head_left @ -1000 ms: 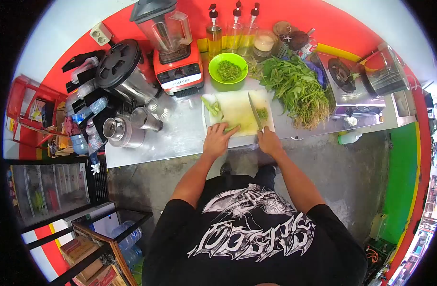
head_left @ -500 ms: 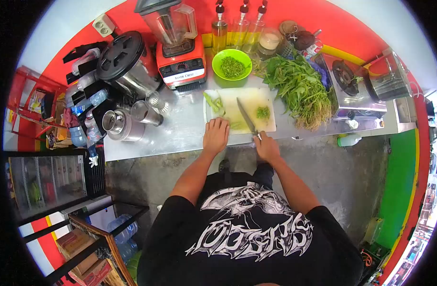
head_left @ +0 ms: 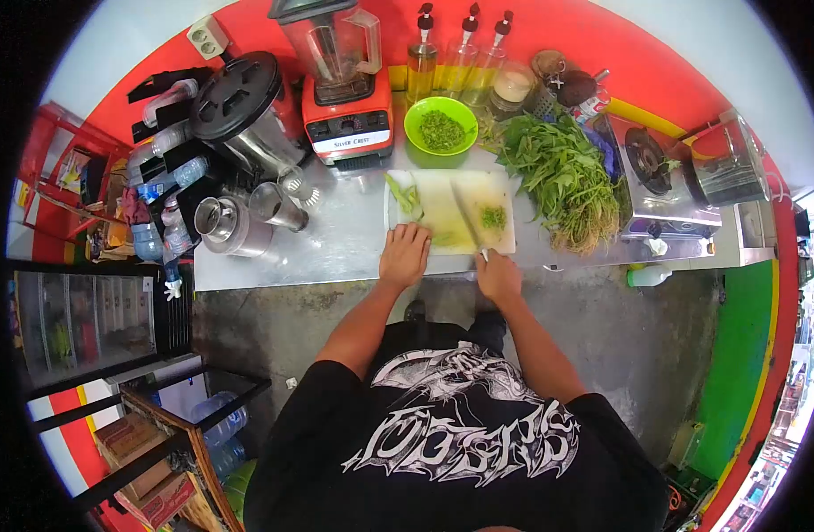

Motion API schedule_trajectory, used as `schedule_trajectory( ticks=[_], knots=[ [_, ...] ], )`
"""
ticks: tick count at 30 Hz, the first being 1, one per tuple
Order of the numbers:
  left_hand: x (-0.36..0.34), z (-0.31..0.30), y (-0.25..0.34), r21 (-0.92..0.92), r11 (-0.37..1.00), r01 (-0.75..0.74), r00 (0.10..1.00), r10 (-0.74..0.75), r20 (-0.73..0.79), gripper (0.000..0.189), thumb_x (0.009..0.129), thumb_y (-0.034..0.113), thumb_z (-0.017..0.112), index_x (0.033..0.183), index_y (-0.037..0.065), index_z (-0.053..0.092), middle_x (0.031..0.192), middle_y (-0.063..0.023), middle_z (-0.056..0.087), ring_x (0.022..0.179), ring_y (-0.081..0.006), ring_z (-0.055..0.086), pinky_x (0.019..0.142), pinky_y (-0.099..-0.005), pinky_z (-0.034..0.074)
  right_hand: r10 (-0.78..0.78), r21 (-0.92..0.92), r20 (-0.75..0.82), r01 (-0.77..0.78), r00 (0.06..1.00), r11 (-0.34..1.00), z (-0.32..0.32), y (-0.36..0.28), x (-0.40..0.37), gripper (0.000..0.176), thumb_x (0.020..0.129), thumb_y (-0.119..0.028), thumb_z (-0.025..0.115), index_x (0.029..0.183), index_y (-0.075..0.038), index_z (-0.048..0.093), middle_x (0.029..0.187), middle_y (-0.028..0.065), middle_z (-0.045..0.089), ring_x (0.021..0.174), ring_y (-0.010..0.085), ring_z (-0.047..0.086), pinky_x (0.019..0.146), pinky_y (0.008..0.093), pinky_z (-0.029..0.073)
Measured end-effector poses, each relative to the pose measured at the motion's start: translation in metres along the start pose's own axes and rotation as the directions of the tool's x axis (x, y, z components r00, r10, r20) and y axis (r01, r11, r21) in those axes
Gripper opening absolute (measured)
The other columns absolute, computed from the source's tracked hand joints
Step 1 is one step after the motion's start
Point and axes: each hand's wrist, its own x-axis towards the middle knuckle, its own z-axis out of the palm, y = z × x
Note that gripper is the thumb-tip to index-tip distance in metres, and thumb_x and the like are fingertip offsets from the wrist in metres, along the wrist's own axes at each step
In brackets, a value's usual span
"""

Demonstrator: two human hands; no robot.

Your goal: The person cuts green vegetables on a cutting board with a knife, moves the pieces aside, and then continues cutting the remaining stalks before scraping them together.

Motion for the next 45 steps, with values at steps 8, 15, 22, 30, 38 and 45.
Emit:
schedule_trajectory(
  ticks=[8, 15, 22, 30, 38, 45],
  knots=[
    [0.001, 0.001, -0.002, 0.010, 1.000, 0.008, 0.999, -0.009, 0.053, 0.014, 0.098, 0.019, 0.055, 0.109, 0.011, 0.059, 0.106, -0.0094, 0.055, 0.101, -0.0307, 0.050, 0.089, -0.0440, 0.039, 0.067, 0.011, -0.089, -0.066, 0.994, 0.998, 0.003, 0.015, -0.007, 0.039, 0.100, -0.041, 0.052, 0.101, -0.003, 0.061, 0.087, 0.0278, 0.069, 0.083, 0.0484, 0.068, 0.075, 0.0597, 0.053],
    [0.002, -0.001, -0.003, -0.034, 0.999, 0.037, 0.997, -0.034, 0.072, 0.015, 0.100, 0.022, 0.053, 0.110, 0.012, 0.058, 0.106, -0.0079, 0.055, 0.103, -0.0293, 0.051, 0.092, -0.0436, 0.039, 0.120, 0.176, -0.024, -0.114, 0.992, 0.978, 0.006, -0.014, 0.001, 0.040, 0.101, -0.041, 0.051, 0.103, -0.001, 0.059, 0.090, 0.0298, 0.069, 0.088, 0.0508, 0.066, 0.080, 0.0597, 0.052],
    [0.008, 0.000, -0.006, -0.067, 0.997, 0.025, 1.000, -0.025, 0.010, 0.012, 0.098, 0.019, 0.055, 0.106, 0.011, 0.059, 0.103, -0.0082, 0.055, 0.098, -0.0301, 0.051, 0.087, -0.0443, 0.038, 0.081, 0.101, 0.164, -0.098, 0.983, 0.990, -0.006, -0.051, 0.008, 0.039, 0.104, -0.035, 0.046, 0.116, 0.002, 0.051, 0.100, 0.0313, 0.069, 0.100, 0.0493, 0.066, 0.086, 0.0570, 0.052],
    [0.004, -0.003, 0.001, -0.037, 0.999, 0.012, 1.000, -0.012, -0.014, 0.012, 0.096, 0.017, 0.057, 0.106, 0.011, 0.058, 0.101, -0.0094, 0.054, 0.095, -0.0311, 0.051, 0.084, -0.0443, 0.038, 0.109, 0.068, 0.198, -0.125, 0.974, 0.990, 0.001, -0.072, -0.004, 0.036, 0.105, -0.031, 0.046, 0.116, 0.003, 0.046, 0.101, 0.0317, 0.070, 0.096, 0.0489, 0.069, 0.085, 0.0556, 0.054],
    [0.004, -0.003, 0.000, -0.026, 1.000, 0.009, 0.999, -0.009, -0.034, 0.011, 0.096, 0.016, 0.057, 0.105, 0.009, 0.059, 0.099, -0.0098, 0.055, 0.094, -0.0310, 0.051, 0.083, -0.0436, 0.039, 0.028, 0.033, 0.180, -0.035, 0.983, 0.999, -0.012, -0.066, 0.004, 0.034, 0.104, -0.026, 0.045, 0.119, 0.004, 0.045, 0.101, 0.0306, 0.070, 0.094, 0.0480, 0.069, 0.084, 0.0555, 0.054],
    [0.003, -0.002, -0.002, -0.009, 1.000, 0.000, 1.000, 0.000, -0.011, 0.013, 0.097, 0.017, 0.055, 0.107, 0.009, 0.059, 0.101, -0.0094, 0.054, 0.095, -0.0307, 0.051, 0.083, -0.0435, 0.039, 0.143, 0.067, 0.188, -0.158, 0.972, 0.985, 0.006, -0.070, 0.007, 0.037, 0.103, -0.030, 0.048, 0.117, 0.004, 0.047, 0.105, 0.0306, 0.069, 0.097, 0.0488, 0.068, 0.086, 0.0563, 0.053]
  ],
)
